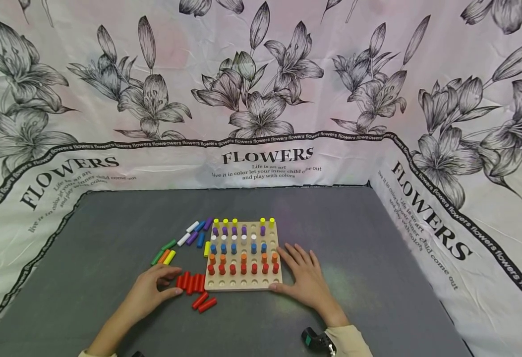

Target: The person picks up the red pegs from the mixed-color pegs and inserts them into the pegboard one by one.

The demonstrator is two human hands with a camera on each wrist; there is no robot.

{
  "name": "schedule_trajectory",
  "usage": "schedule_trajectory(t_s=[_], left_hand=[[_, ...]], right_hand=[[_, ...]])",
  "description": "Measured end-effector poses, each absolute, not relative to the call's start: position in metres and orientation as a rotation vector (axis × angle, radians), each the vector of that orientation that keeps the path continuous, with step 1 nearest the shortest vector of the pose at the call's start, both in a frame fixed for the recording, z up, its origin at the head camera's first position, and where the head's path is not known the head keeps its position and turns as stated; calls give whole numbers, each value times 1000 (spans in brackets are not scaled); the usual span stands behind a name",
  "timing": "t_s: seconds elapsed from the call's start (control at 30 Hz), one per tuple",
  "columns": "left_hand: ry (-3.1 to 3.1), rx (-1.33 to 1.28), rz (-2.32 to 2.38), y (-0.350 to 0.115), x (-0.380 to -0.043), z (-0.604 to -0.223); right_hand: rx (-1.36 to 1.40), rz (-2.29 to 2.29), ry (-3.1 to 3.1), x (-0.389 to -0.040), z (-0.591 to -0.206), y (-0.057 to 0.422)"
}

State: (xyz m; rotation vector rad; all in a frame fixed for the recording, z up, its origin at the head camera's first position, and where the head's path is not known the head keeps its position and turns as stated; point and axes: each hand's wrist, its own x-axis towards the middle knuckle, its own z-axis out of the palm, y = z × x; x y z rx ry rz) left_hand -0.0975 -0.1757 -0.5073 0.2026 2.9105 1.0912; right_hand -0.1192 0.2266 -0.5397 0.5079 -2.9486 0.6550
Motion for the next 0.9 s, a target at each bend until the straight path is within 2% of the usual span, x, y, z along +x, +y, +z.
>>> schedule_trajectory(t_s=[0.5,0.9], left_hand=[[2912,193,1061,-176,-94,-506],[2830,183,1249,-181,-93,-509]], right_hand=[[500,650,-2967,-120,-539,227],[506,654,-2961,-120,-537,226]])
